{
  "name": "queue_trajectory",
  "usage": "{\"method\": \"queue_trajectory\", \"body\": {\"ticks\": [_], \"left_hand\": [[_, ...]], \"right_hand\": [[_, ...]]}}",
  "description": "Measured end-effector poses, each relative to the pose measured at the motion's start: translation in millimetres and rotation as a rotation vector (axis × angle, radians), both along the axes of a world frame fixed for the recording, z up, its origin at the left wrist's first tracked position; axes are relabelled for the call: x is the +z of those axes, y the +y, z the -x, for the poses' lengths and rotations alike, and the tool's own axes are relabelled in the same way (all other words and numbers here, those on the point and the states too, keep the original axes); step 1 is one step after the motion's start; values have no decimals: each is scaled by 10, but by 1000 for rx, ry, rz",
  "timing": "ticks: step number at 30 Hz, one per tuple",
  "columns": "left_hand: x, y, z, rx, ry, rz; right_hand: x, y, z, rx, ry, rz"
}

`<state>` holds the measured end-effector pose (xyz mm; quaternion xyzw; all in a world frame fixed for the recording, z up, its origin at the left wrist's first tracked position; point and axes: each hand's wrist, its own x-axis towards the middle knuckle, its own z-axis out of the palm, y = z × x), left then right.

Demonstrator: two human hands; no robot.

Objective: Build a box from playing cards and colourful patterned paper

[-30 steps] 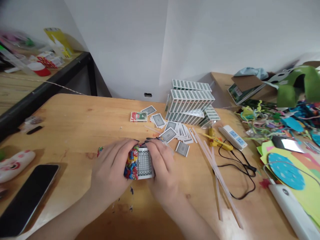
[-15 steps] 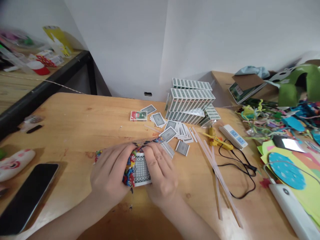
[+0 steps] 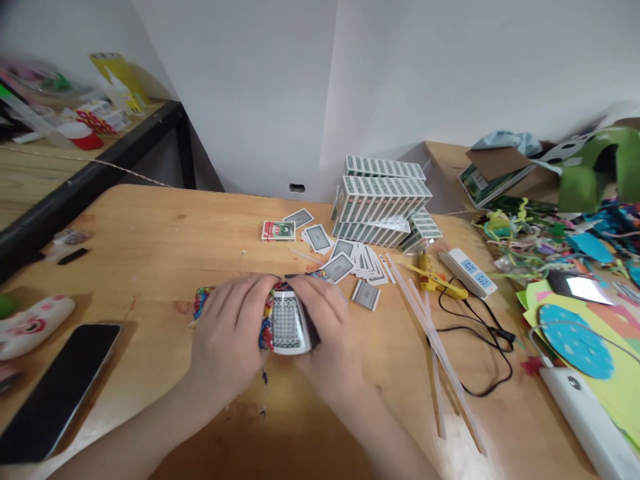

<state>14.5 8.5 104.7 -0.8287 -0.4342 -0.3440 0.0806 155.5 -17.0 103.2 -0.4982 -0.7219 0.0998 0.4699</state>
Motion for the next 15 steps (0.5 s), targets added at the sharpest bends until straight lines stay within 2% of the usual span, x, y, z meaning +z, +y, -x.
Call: {"method": "queue_trajectory", "body": {"ticks": [4,8,11,13,15], "left_hand": [[79,72,101,-122,-107,96],[141,86,143,-177,-153,143],[156,75,147,-184,-132,194],[140,76,156,-174,-127,215],[114,91,175,-223,-163,190]], "right_hand": [[150,60,-287,278,34,221],[215,82,-456,468,173,356],[242,99,-483,521,229,416],[253,112,-474,505,257,420],[256,123,-458,489,289,421]]}}
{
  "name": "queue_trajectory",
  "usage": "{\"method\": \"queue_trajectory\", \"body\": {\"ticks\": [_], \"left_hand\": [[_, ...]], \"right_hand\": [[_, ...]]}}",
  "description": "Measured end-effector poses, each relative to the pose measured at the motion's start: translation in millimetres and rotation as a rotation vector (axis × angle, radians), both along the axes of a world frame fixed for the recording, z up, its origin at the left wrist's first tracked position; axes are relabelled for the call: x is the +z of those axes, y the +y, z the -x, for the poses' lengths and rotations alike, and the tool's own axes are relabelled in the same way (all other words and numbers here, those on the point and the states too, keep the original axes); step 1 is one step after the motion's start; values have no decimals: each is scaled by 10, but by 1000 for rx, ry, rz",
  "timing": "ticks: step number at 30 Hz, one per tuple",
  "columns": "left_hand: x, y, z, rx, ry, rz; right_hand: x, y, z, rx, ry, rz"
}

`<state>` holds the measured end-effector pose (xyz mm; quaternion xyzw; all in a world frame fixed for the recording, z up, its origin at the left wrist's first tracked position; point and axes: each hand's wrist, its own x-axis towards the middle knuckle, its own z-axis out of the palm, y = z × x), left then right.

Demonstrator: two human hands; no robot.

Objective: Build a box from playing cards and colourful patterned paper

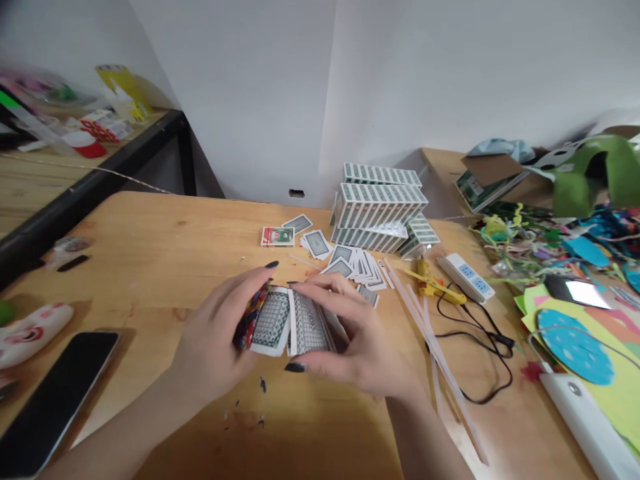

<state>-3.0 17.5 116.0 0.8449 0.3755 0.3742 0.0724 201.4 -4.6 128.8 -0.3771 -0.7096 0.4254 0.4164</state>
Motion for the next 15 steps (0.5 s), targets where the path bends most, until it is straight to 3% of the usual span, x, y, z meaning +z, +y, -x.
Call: {"method": "queue_trajectory", "body": {"ticks": [5,11,15], "left_hand": [[16,42,52,-247,-108,-174],[150,-33,122,-279,-35,-199],[159,-95,184,-294,46,-320]], "right_hand": [[-20,14,33,-25,57,27],[-67,4,87,-57,78,8],[-58,-25,127,-93,52,-11]]}}
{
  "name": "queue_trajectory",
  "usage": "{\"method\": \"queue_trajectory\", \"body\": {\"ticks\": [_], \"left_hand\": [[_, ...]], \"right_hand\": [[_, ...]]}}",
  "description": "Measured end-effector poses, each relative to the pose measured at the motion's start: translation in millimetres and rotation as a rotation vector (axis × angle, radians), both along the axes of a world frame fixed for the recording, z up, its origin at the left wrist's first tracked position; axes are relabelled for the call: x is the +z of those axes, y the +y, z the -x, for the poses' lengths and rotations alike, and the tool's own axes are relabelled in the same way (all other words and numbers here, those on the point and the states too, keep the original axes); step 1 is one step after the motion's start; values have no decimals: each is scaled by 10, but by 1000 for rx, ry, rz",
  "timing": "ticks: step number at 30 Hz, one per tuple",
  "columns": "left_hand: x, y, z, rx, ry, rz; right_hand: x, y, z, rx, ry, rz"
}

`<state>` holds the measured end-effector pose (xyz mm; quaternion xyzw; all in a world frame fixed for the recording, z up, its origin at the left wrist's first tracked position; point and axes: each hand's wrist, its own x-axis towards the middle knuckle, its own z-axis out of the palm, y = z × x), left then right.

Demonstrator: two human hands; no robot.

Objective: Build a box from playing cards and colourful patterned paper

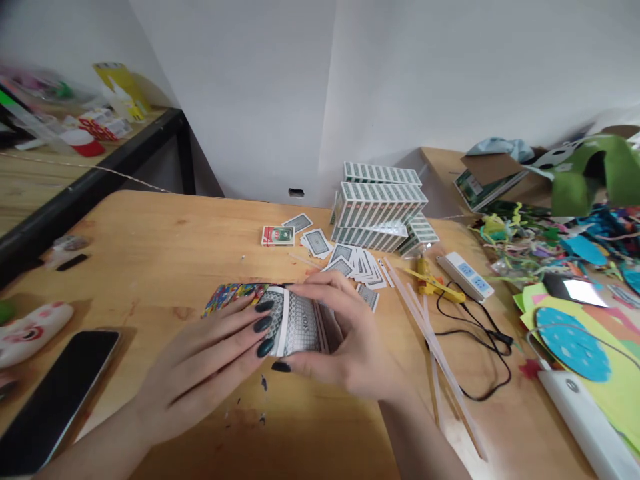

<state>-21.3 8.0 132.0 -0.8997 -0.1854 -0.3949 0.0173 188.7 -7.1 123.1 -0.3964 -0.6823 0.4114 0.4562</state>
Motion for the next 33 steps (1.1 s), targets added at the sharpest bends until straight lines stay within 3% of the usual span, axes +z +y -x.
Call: {"method": "queue_trajectory", "body": {"ticks": [6,10,16,21,28,33], "left_hand": [[-32,-24,55,28,52,-167],[-57,-63,65,46,64,-136],[-20,-253,-26,203,76,-76],[10,-278,6,153,42,-79],[6,-177,166,83,14,175],[-61,-194,139,66,8,69]], "right_hand": [[31,-36,38,-47,-7,-5],[23,-43,53,-75,-33,-37],[45,-50,89,-148,-95,-66],[65,-35,133,-97,-56,-55],[57,-5,130,-33,-12,-28],[35,-4,128,-14,-26,-16]]}}
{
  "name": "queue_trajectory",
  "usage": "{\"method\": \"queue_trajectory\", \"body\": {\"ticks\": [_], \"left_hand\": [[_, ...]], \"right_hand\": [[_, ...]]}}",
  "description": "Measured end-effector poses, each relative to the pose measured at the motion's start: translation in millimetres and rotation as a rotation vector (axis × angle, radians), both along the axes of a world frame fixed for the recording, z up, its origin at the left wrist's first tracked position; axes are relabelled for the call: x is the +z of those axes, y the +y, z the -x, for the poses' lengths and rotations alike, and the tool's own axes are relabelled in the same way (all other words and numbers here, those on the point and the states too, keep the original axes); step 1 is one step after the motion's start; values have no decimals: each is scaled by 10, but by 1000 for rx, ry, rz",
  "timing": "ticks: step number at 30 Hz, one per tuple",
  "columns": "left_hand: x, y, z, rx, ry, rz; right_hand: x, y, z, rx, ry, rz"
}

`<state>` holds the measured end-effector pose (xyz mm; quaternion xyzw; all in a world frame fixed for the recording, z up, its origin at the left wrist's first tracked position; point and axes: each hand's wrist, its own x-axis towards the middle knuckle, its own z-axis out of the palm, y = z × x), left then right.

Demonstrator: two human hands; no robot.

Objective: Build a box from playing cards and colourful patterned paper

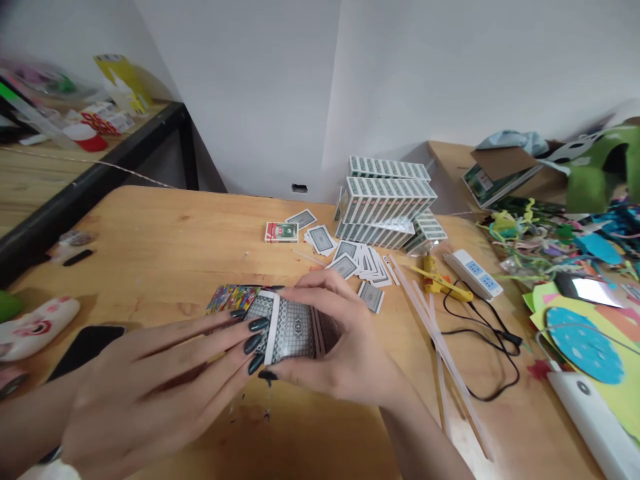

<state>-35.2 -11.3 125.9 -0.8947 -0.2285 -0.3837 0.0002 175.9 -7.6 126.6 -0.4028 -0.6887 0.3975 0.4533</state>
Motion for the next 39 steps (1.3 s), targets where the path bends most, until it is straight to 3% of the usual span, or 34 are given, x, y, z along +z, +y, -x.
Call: {"method": "queue_trajectory", "body": {"ticks": [3,7,13,20,26,31,39], "left_hand": [[-21,-28,-1,7,31,-47],[7,2,36,16,116,20],[80,357,86,-270,95,-17],[-108,572,130,-337,81,430],[-147,564,39,-185,-78,530],[-82,546,-61,-186,-130,508],[-105,486,-81,-156,-149,405]], "right_hand": [[-8,-5,12,-11,19,-2],[-15,10,20,-33,44,9],[-23,30,0,-7,89,31],[-29,54,-46,46,145,55],[-63,71,-83,43,165,87],[-60,38,-69,4,189,94],[-42,-19,-2,-89,113,54]]}}
